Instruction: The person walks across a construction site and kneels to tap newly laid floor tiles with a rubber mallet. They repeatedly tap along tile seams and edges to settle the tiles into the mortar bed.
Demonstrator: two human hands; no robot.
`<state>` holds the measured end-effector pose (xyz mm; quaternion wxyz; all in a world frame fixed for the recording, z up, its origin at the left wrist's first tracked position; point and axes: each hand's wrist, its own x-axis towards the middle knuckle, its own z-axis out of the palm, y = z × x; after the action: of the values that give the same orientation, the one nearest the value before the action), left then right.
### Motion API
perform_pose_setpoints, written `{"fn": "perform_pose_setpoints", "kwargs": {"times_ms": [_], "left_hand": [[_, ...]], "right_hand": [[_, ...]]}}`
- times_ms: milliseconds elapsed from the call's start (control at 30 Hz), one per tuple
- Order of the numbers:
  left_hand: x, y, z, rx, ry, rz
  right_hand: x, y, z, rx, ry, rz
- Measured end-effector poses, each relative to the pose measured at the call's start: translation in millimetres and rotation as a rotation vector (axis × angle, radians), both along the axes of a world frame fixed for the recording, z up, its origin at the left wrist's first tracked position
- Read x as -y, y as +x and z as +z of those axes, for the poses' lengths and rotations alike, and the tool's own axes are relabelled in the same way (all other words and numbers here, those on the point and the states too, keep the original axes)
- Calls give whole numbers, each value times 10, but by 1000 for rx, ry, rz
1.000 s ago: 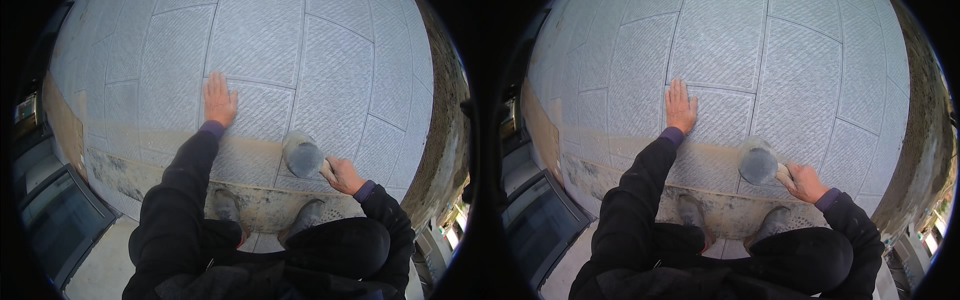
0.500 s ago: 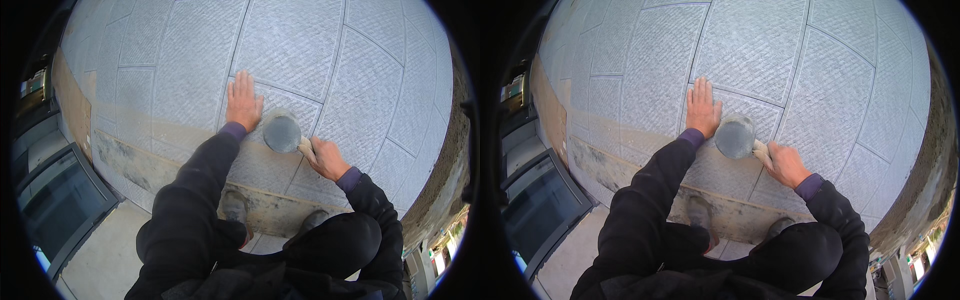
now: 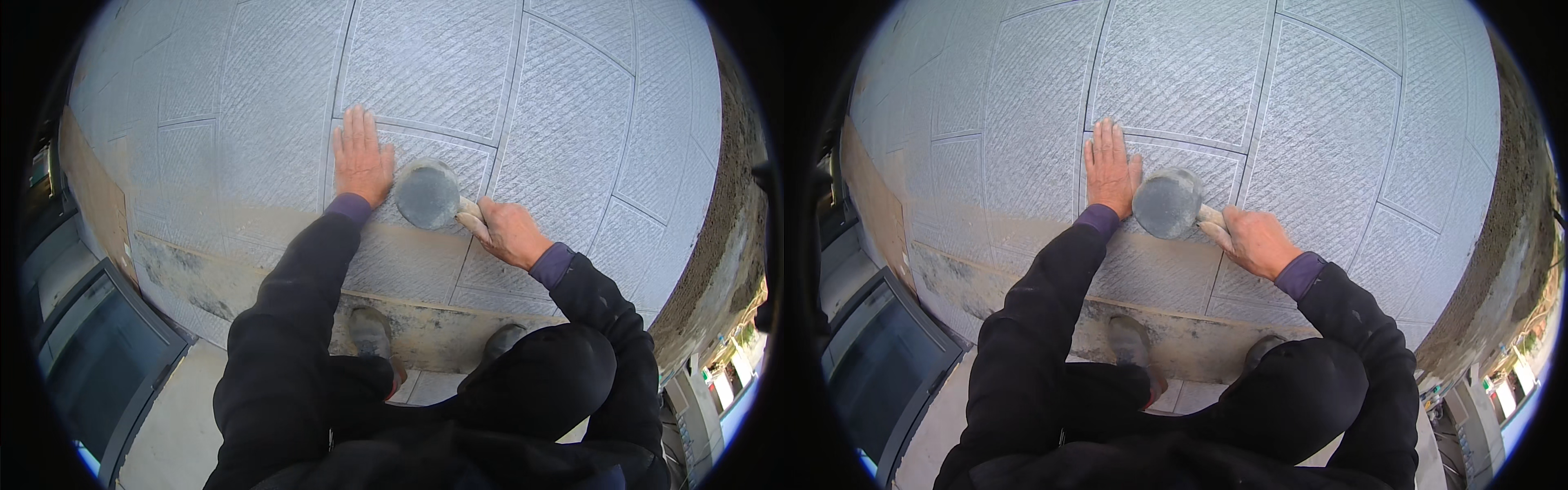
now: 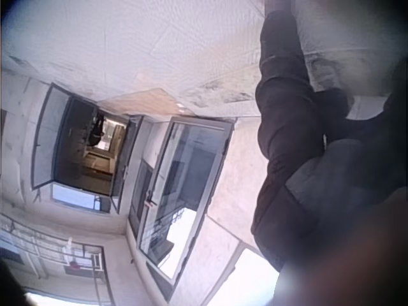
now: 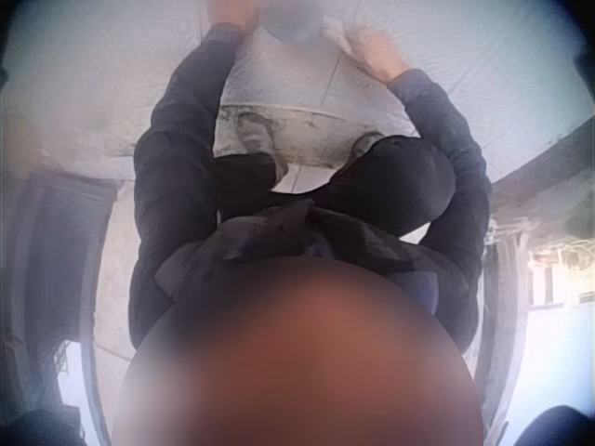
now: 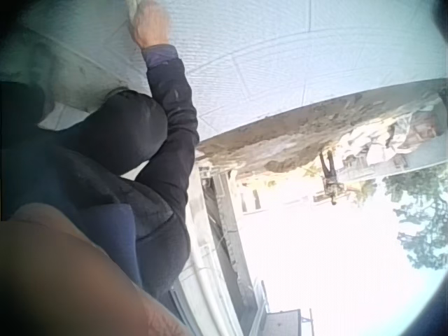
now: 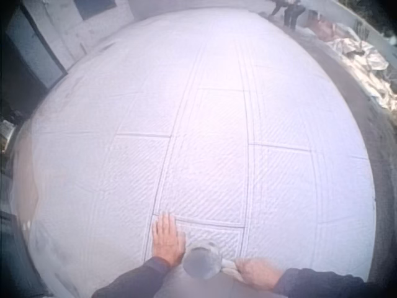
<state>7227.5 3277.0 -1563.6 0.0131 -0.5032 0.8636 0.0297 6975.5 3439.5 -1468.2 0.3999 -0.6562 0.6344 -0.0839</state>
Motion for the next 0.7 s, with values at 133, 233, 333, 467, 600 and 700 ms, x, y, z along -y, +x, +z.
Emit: {"fn": "perform_pose_setpoints", "kwargs": {"times_ms": [133,233,333,467,600,700], "left_hand": [[-76,75,-89,-94,20,-60],[-267,149,-142,-33,58,-63],[-331,175,-274,-26,30,-44],[-321,210,-492,-212,-102,-123],[-372,261,-576,-88,8,-61],[-434,283,-547,-151,15,-61]], "right_hand": [[-78,21,-191,9,-16,-25],[-262,79,-269,26,13,-67],[-375,85,-377,63,-70,-41],[-433,80,-522,-42,-71,-85],[-491,125,-550,35,-104,-84],[-522,145,-550,-9,-77,-105]]}}
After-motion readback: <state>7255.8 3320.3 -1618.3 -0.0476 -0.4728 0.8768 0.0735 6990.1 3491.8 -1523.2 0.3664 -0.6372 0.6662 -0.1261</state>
